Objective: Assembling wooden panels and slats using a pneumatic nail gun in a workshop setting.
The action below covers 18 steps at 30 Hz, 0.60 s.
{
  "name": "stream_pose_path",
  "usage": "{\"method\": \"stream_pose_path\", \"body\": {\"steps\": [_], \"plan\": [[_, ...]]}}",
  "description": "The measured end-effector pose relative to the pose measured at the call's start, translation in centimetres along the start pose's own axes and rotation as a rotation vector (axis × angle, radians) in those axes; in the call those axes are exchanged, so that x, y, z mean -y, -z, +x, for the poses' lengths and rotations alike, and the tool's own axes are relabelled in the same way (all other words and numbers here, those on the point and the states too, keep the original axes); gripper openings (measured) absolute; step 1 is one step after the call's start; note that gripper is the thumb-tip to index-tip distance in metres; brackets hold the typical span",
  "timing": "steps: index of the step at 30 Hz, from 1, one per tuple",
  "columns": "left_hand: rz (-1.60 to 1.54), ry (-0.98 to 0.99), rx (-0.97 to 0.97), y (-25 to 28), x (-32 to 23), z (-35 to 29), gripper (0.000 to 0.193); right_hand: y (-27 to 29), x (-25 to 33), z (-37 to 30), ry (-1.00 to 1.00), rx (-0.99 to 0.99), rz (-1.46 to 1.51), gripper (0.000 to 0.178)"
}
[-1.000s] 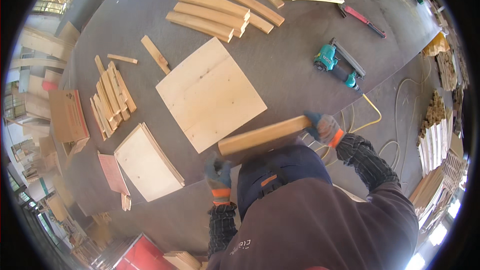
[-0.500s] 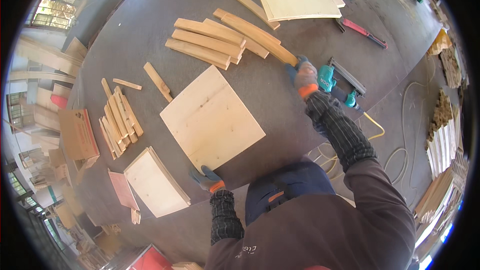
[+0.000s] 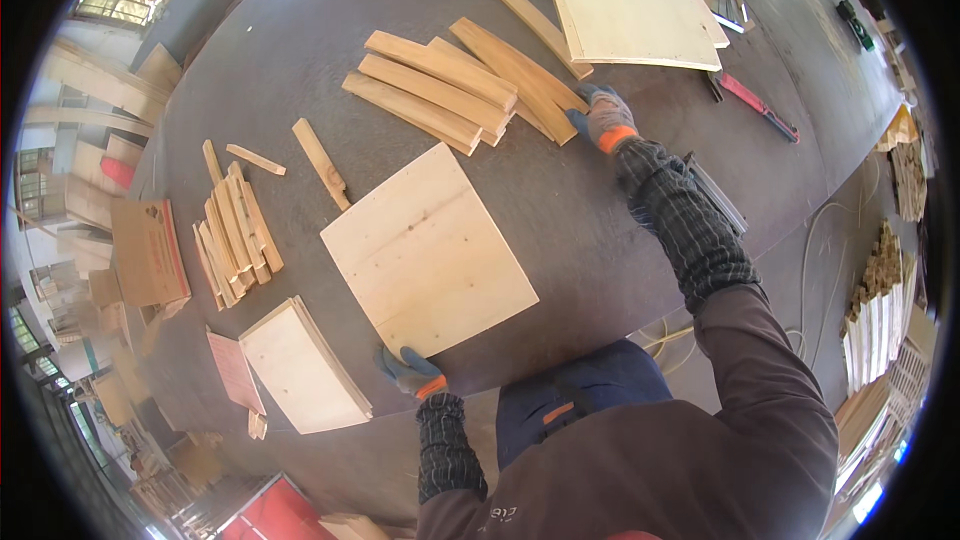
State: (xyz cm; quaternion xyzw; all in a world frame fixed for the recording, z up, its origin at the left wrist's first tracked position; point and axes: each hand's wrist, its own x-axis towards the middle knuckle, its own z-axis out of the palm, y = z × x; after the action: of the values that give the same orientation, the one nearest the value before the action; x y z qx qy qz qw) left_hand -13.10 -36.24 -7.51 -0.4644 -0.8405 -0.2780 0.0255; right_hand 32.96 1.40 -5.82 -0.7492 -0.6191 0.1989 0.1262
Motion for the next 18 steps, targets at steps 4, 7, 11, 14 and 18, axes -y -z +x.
{"method": "stream_pose_path", "body": {"steps": [4, 7, 11, 14, 18], "plan": [[0.011, -0.037, -0.001, 0.1, 0.0, 0.0, 0.055, 0.4, 0.3, 0.3, 0.061, 0.022, -0.126, 0.063], [0.008, -0.049, 0.013, 0.2, 0.1, -0.1, 0.053, 1.1, 0.6, -1.5, 0.046, -0.123, 0.000, 0.056], [0.016, -0.022, 0.024, 0.2, -0.3, -0.1, 0.051, 3.3, 0.6, -6.1, 0.117, -0.259, 0.020, 0.050], [0.015, -0.027, 0.024, 0.4, 0.0, -0.2, 0.053, 4.5, -0.1, -9.2, 0.185, -0.406, -0.005, 0.045], [0.030, -0.014, 0.039, 0.4, 0.8, -0.4, 0.058, 6.6, -0.6, -13.9, 0.155, -0.435, 0.109, 0.045]]}}
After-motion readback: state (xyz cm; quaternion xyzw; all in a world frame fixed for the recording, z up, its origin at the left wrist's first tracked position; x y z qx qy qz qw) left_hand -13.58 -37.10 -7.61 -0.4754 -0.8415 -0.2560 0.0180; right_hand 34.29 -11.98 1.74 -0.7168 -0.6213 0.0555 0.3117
